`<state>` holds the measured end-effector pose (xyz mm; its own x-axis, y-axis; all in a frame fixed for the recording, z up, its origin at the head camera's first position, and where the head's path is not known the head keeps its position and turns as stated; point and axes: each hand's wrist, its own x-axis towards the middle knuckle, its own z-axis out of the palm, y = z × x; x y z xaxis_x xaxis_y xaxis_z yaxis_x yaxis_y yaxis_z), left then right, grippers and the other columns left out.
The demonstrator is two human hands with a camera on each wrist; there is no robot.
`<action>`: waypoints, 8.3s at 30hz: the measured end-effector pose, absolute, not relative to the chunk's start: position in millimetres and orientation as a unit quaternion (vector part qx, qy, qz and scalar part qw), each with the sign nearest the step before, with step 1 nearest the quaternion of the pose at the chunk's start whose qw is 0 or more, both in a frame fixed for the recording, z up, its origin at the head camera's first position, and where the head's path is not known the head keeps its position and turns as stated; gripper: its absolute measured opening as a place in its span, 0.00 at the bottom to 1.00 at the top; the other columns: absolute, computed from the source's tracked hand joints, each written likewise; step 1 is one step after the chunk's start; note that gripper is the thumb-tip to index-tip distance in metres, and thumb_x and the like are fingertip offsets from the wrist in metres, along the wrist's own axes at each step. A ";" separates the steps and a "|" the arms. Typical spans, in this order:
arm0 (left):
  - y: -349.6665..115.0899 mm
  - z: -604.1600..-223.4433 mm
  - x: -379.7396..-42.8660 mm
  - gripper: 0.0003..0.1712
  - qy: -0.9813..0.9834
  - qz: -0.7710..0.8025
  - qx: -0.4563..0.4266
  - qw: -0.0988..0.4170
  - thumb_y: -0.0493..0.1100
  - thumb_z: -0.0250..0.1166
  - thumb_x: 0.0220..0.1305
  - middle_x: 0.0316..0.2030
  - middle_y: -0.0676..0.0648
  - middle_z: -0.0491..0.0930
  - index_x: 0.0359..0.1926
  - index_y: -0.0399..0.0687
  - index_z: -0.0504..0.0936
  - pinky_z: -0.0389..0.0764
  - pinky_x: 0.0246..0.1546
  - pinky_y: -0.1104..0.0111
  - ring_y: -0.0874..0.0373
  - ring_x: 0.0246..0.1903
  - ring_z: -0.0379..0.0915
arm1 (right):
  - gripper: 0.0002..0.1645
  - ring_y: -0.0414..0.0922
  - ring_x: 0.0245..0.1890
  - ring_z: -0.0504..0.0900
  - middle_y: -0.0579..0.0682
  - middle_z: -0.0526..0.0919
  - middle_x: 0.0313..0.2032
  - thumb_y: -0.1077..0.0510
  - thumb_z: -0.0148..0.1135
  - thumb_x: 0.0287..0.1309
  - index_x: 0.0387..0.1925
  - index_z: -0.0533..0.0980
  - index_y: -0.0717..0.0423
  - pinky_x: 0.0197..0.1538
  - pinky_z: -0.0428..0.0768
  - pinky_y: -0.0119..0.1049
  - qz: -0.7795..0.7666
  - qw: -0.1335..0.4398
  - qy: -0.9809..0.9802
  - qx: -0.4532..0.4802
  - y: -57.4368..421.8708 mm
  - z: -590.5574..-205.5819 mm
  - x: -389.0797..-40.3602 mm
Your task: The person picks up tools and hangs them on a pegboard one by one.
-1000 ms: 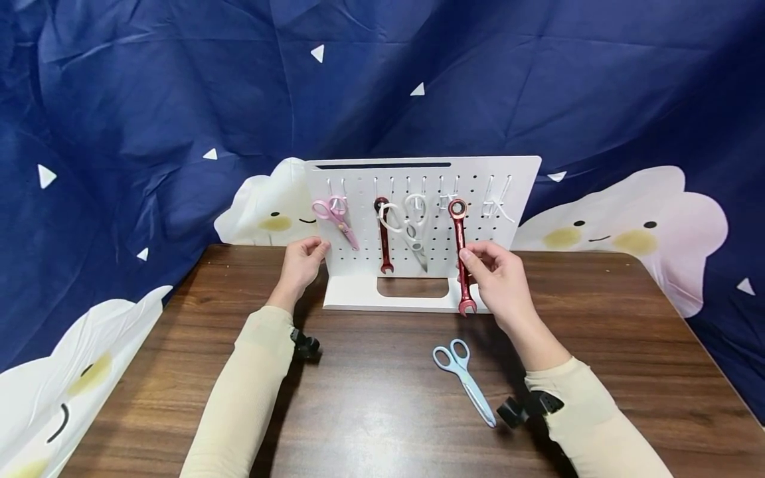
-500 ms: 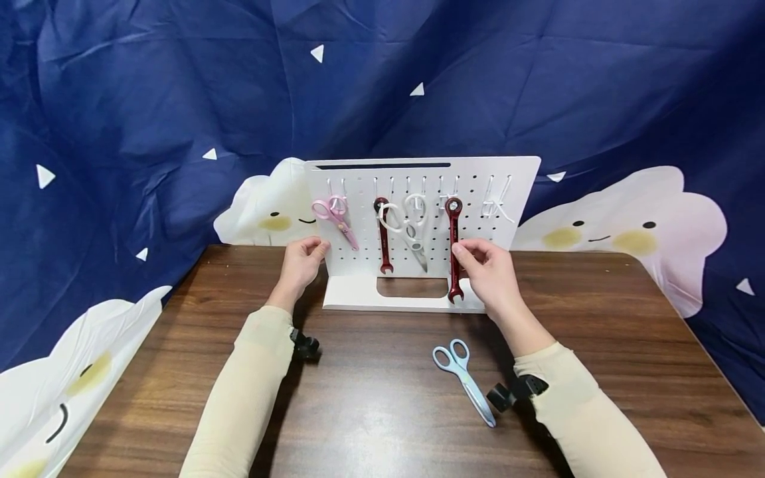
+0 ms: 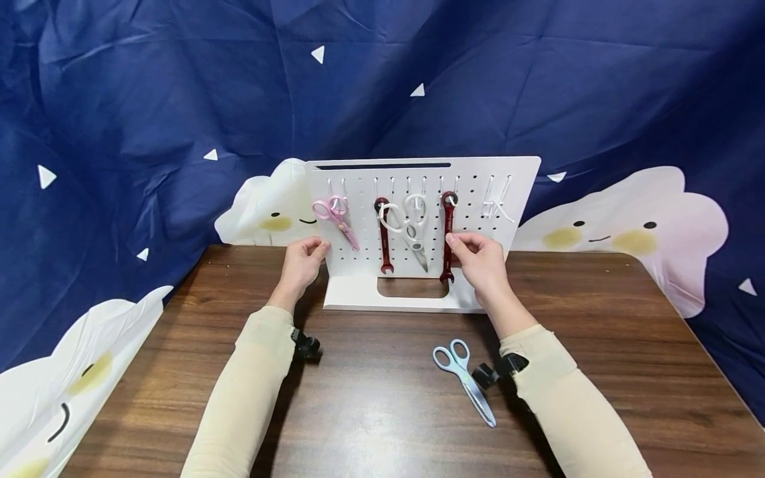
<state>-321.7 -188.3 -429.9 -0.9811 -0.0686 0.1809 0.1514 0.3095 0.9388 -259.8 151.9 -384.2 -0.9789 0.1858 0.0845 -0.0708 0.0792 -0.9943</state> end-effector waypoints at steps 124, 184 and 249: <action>-187.3 -428.7 -320.7 0.13 -0.802 -0.591 -0.016 0.087 0.38 0.66 0.78 0.26 0.56 0.84 0.48 0.27 0.87 0.82 0.41 0.76 0.67 0.33 0.78 | 0.14 0.36 0.06 0.69 0.45 0.74 0.15 0.56 0.79 0.61 0.38 0.81 0.59 0.09 0.70 0.36 0.452 -0.086 -0.888 0.013 193.3 -451.3 -90.9; -187.3 -426.9 -318.7 0.15 -0.803 -0.590 -0.021 0.087 0.40 0.66 0.79 0.24 0.55 0.84 0.48 0.26 0.87 0.87 0.49 0.65 0.67 0.32 0.78 | 0.06 0.31 0.24 0.81 0.45 0.90 0.28 0.63 0.77 0.64 0.41 0.88 0.60 0.28 0.79 0.29 0.484 0.087 -0.871 0.011 214.5 -409.7 -102.1; -189.4 -430.4 -321.3 0.15 -0.800 -0.593 -0.030 0.088 0.39 0.66 0.79 0.23 0.56 0.83 0.47 0.25 0.87 0.84 0.44 0.74 0.68 0.31 0.78 | 0.04 0.31 0.23 0.83 0.36 0.88 0.25 0.68 0.75 0.64 0.37 0.89 0.58 0.28 0.79 0.23 0.675 0.194 -0.710 -0.057 218.9 -371.2 -190.3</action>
<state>-321.3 -189.4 -430.4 -0.9827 -0.0564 0.1762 0.1522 0.2959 0.9430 -190.3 218.9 -371.2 -0.9178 0.3440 0.1983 -0.1809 0.0824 -0.9800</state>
